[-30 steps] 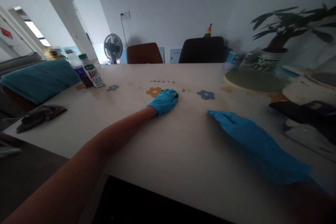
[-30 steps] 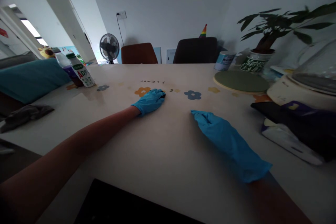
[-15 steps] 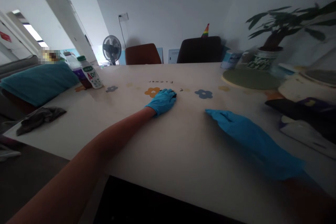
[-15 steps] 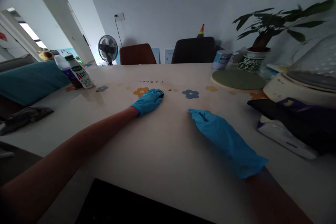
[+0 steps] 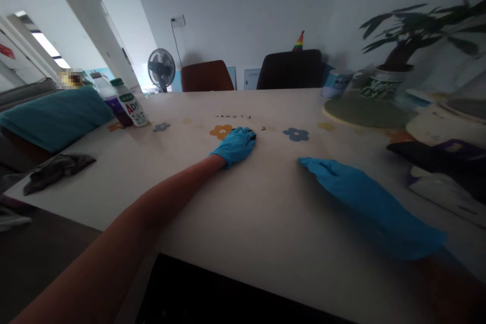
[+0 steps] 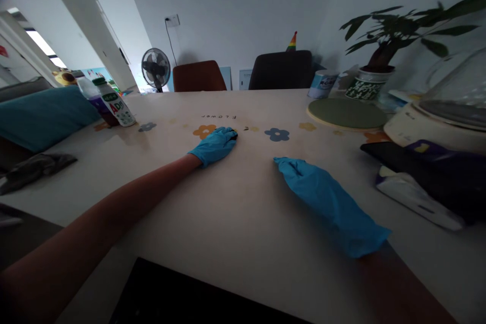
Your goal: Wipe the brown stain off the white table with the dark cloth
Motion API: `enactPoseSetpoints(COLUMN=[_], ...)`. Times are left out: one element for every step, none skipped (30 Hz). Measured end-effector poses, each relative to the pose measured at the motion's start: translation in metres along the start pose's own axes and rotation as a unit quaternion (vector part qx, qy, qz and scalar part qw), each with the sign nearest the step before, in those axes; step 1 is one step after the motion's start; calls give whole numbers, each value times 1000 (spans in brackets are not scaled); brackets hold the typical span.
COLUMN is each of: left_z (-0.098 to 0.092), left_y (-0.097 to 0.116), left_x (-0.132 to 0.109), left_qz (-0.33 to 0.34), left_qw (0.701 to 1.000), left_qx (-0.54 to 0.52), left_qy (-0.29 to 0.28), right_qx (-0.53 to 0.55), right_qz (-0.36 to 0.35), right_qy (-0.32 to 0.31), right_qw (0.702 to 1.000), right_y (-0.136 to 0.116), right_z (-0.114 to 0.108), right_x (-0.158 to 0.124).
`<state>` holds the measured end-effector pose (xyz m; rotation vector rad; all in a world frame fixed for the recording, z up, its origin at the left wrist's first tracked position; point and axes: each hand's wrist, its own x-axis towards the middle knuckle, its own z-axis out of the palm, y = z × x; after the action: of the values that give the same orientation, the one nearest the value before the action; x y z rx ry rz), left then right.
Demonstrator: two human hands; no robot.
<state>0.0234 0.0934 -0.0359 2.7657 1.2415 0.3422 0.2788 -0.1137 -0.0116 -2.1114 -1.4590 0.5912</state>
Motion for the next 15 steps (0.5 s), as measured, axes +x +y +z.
enactPoseSetpoints(left_z=[0, 0, -1, 0, 0, 0, 1, 2, 2, 3, 3, 4, 4, 4, 4], left_y=[0, 1, 1, 0, 0, -1, -1, -2, -3, -4, -5, -5, -6, -6, -6], left_x=[0, 0, 0, 1, 1, 1, 2, 2, 2, 2, 3, 2, 2, 2, 2], left_qz=[0, 0, -1, 0, 1, 2, 3, 4, 6, 8, 10, 12, 13, 13, 12], left_qw=[1000, 1000, 1000, 1000, 1000, 1000, 1000, 1000, 1000, 1000, 1000, 1000, 1000, 1000, 1000], left_qx=[0, 0, 0, -1, -1, -2, -2, -3, -4, -4, -5, -7, -8, -9, -9], left_qy=[-1, -3, -3, -2, 0, 1, 4, 6, 9, 10, 12, 13, 14, 16, 16], right_qx=[-3, -5, -6, -7, -7, -8, -8, -9, -9, -8, -6, -6, -6, -5, -5], right_qz=[1, -1, -4, -9, -14, -15, -15, -15, -16, -21, -25, -28, -32, -37, -42], right_qy=[-3, -6, -6, -5, -5, -3, 0, -1, -5, -9, -13, -17, -20, -20, -18], right_qw=[1000, 1000, 1000, 1000, 1000, 1000, 1000, 1000, 1000, 1000, 1000, 999, 999, 999, 999], right_y=[0, 1, 1, 2, 3, 3, 3, 2, 1, -1, -2, -3, -4, -4, -4], right_z=[0, 1, 1, 1, 2, 1, 1, 0, -2, -4, -5, -7, -8, -9, -9], right_x=[1, 1, 2, 3, 4, 5, 5, 4, 3, 2, 0, -1, -2, -3, -4])
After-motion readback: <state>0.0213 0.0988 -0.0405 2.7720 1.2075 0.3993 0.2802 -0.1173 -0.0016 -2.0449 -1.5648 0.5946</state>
